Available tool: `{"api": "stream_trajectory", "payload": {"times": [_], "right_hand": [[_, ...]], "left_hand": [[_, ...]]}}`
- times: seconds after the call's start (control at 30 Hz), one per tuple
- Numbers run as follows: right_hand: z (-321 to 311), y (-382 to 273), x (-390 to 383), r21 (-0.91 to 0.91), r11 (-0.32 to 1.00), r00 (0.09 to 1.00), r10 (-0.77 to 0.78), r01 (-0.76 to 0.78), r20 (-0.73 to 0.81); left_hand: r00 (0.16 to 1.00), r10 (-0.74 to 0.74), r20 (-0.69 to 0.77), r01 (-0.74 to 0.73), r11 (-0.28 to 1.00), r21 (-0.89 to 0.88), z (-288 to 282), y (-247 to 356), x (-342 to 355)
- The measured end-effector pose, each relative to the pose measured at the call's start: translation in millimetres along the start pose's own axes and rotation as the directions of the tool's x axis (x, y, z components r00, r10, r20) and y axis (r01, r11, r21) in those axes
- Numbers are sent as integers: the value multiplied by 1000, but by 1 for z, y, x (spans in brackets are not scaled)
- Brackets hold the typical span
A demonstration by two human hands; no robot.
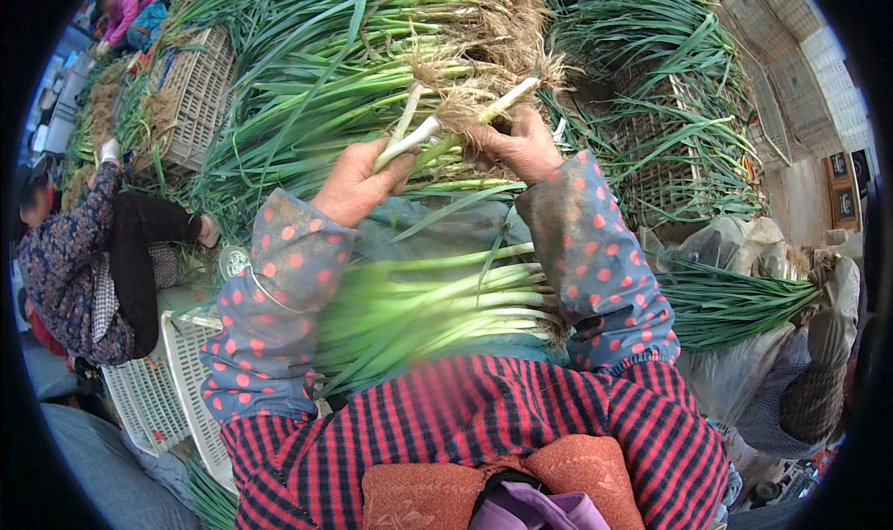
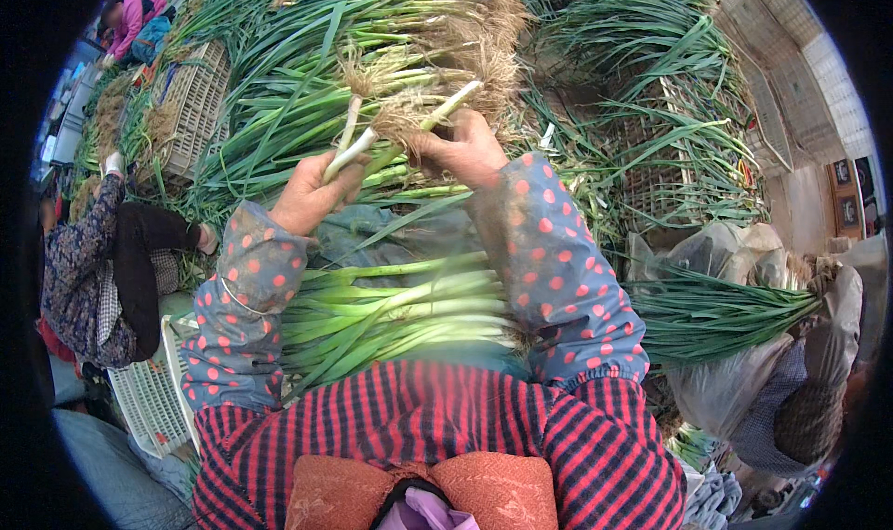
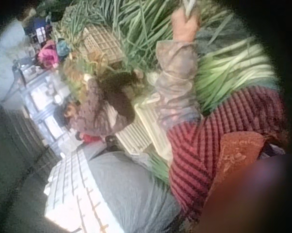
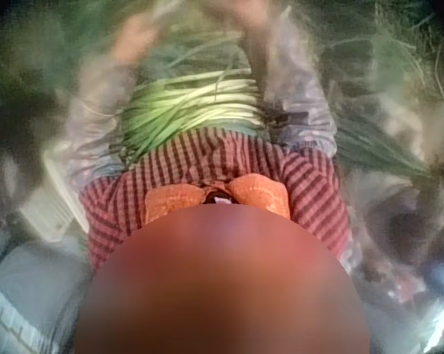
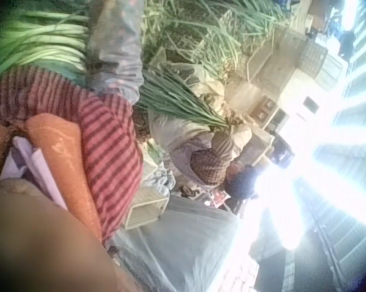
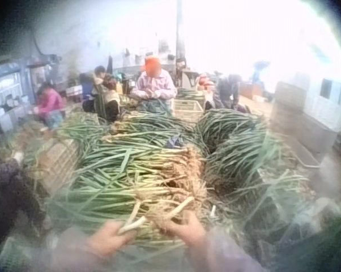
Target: The person sits among large piles of green onions and repeatedly trims the root ends and outer layers by hand. Trimmed onions are placed into a white plastic basket beside them.
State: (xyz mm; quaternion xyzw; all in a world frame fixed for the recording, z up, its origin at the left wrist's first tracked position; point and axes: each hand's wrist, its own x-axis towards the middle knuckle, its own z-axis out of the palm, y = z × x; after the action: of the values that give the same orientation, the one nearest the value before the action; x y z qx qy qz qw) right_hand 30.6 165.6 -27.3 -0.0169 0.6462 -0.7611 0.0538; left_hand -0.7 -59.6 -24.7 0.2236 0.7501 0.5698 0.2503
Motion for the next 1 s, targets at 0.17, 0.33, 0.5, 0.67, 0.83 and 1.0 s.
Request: {"api": "stream_trajectory", "payload": {"times": [0.17, 0.33, 0.5, 0.67, 0.83, 1.0], "right_hand": [[-2, -7, -12, 41, 997, 995, 63, -66, 76], [-14, -1, -18, 369, 918, 920, -11, -146, 392], [-72, 0, -1, 939, 265, 950, -276, 219, -143], [-135, 5, -8, -250, 932, 845, 97, -262, -526], [-114, 4, -20, -869, 468, 655, -709, 160, -261], [-52, -7, -15, -847, 49, 691, -605, 529, 397]], "left_hand": [[987, -95, 128, 98, 995, -18, -10, 3, -3], [912, -170, 375, 305, 889, -341, -22, 6, -4], [883, -223, 414, 389, 841, -377, -24, 0, -6], [899, -260, 351, 383, 857, -345, -29, 0, -9], [902, -318, 291, 400, 869, -290, -28, 4, -2], [877, -335, 343, 440, 848, -296, -26, 8, -1]]}}
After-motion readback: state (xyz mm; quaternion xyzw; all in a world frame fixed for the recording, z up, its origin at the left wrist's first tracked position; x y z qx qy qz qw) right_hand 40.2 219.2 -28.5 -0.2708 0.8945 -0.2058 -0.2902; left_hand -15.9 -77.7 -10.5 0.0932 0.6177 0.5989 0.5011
